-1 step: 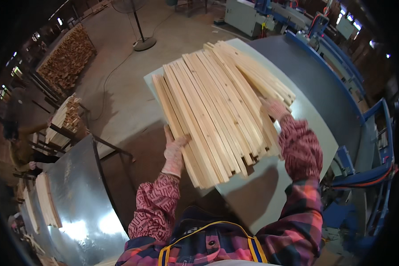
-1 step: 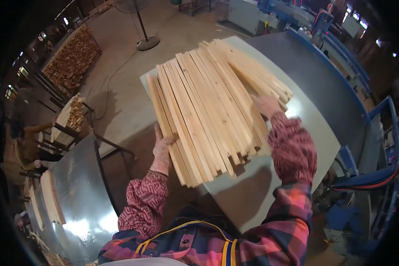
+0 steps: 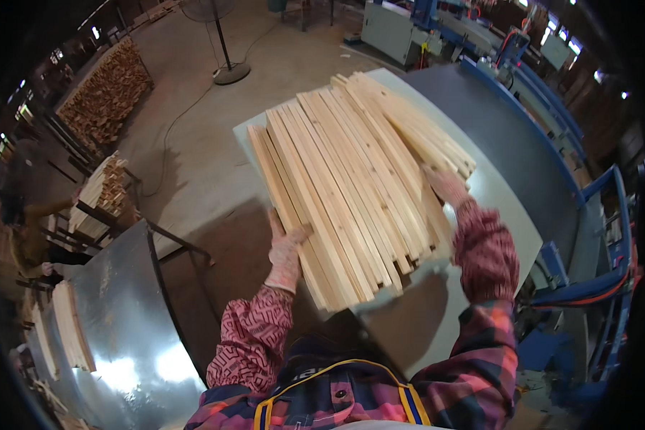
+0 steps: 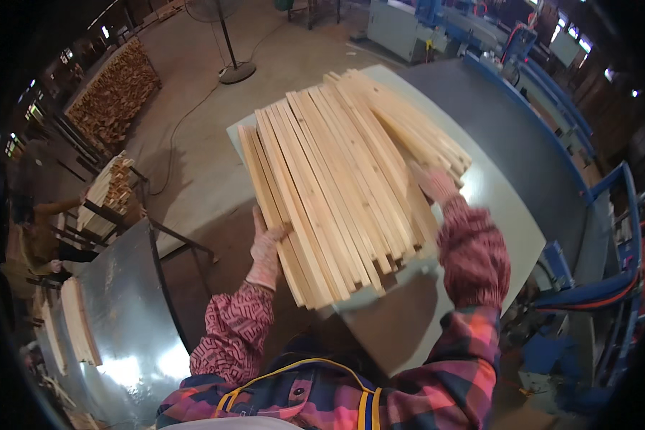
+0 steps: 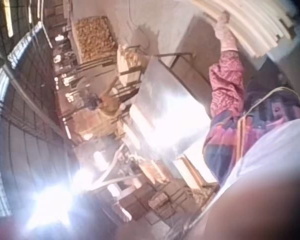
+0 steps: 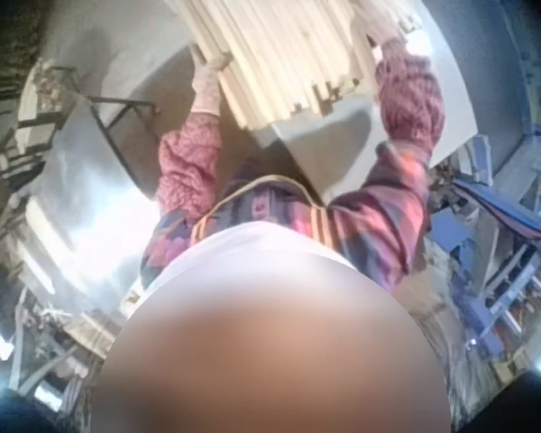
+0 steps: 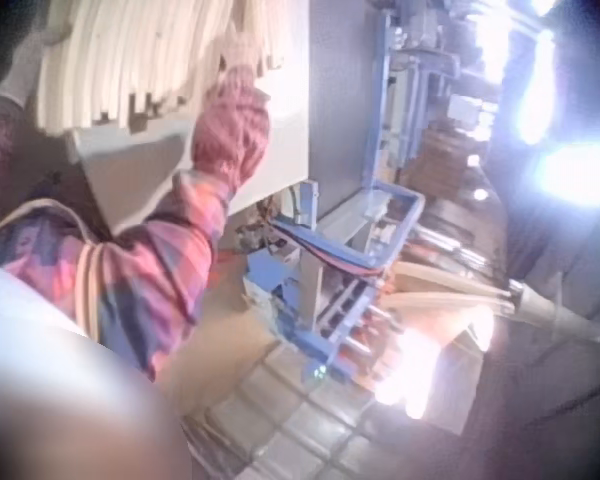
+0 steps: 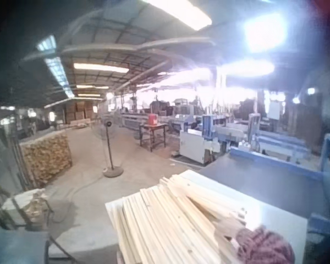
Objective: The person gathers and stacks thin wooden planks on a workbench, then carries the stack to a conveyor belt and places them onto it. The person repeats this process, moving stacks of planks from the workbench to the conveyor belt.
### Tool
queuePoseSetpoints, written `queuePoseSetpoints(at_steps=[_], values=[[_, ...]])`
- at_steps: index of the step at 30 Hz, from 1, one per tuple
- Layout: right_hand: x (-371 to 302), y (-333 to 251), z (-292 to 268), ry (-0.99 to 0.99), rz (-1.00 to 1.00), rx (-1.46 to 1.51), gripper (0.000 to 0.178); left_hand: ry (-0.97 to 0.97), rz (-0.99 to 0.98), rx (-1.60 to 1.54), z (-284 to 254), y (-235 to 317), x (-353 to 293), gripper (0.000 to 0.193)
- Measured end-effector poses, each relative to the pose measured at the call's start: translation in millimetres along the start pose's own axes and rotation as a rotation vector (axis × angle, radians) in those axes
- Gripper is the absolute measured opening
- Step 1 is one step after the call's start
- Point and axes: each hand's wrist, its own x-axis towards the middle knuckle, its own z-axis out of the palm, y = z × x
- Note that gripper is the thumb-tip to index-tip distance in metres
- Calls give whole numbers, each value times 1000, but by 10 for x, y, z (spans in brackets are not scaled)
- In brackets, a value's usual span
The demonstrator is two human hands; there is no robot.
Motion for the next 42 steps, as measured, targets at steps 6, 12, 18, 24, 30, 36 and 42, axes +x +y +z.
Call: queuePoseSetpoints(at_steps=[6, 12, 18, 24, 30, 36, 42], values=[[-190, 15, -176, 17, 369, 222, 41, 14, -47, 124, 403, -320, 35, 109], [155, -288, -245, 290, 748, 8, 48, -341, -5, 1189, 429, -274, 316, 124], [231, -355, -161, 425, 633, -169, 42, -1014, -332, 1392, -142, 643, 953, 100], [699, -860, -685, 265, 632, -107, 37, -1098, -336, 1132, -1181, 846, 1513, 64], [1419, -1571, -657, 361, 507, 16, 35, -965, -448, 1537, -1718, 1340, 2799, 68], [1574, -2929, -886, 680, 1015, -97, 50, -1095, -352, 1939, -2401, 2677, 4530, 70], [761, -3619, -474, 1042, 2012, 287, 64, -1239, -480, 2456, -1777, 3118, 6004, 72]])
